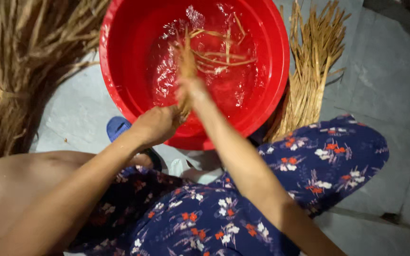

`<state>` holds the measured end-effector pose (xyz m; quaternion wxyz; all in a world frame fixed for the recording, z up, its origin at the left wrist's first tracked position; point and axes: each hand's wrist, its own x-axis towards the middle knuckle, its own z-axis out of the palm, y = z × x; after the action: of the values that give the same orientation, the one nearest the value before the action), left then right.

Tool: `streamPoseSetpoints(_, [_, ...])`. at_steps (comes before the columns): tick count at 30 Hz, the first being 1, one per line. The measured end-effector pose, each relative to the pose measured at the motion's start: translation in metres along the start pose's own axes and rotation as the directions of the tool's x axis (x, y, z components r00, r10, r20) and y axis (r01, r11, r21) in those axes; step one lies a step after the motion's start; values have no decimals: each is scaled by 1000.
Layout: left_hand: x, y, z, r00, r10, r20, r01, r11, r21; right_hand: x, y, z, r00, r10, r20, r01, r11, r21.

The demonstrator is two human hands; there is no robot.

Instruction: The person sits on a tiled floor and repeatedly submerges bundles of dried stalks in a red basin of water, then removes them and ties them into bundles. The person handles the stalks by hand, soaking and bundling them in sequence.

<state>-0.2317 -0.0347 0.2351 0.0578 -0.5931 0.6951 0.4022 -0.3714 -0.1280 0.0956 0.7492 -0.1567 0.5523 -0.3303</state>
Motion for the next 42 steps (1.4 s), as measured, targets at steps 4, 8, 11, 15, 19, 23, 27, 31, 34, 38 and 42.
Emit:
streamPoseSetpoints(4, [-32,2,-44,999,50,-18,-52,990,-135,20,-32,-94,958,-78,-275,151,955,254])
streamPoseSetpoints(8, [-83,-21,-113,954,-276,-119,217,906,-363,23,-54,-141,929,-117,-352,273,857,437])
streamPoseSetpoints(11, [-96,-28,-146,873,-260,-412,-34,811,-584,15,-70,-140,909,-196,-368,340,859,383])
streamPoseSetpoints(15, [-106,-30,-155,801,-319,-507,-262,576,-775,1,-72,-131,702,-310,-641,485,867,112])
streamPoseSetpoints(19, [-76,-29,-142,820,-398,-411,-161,530,-833,9,-34,-106,630,-587,-508,238,770,-592])
streamPoseSetpoints(23, [-43,-27,-108,923,-349,-165,21,474,-880,22,14,-71,961,-211,-178,-115,281,-953])
streamPoseSetpoints(27, [-6,-27,-88,967,-211,-144,-54,380,-923,16,21,-57,999,-33,19,35,605,-796])
streamPoseSetpoints(31, [12,-41,-84,952,-197,-236,-176,280,-944,6,-31,-56,956,-164,244,212,960,-184])
streamPoseSetpoints(34, [26,-46,-77,943,-176,-283,-239,236,-942,-19,-73,-49,861,-331,386,348,937,28])
streamPoseSetpoints(38, [52,-39,-58,897,37,-441,-429,308,-849,-58,-95,-31,810,-418,411,367,908,201])
streamPoseSetpoints(42, [74,-24,-36,860,178,-479,-507,402,-762,-72,-89,-9,731,-576,367,399,796,455])
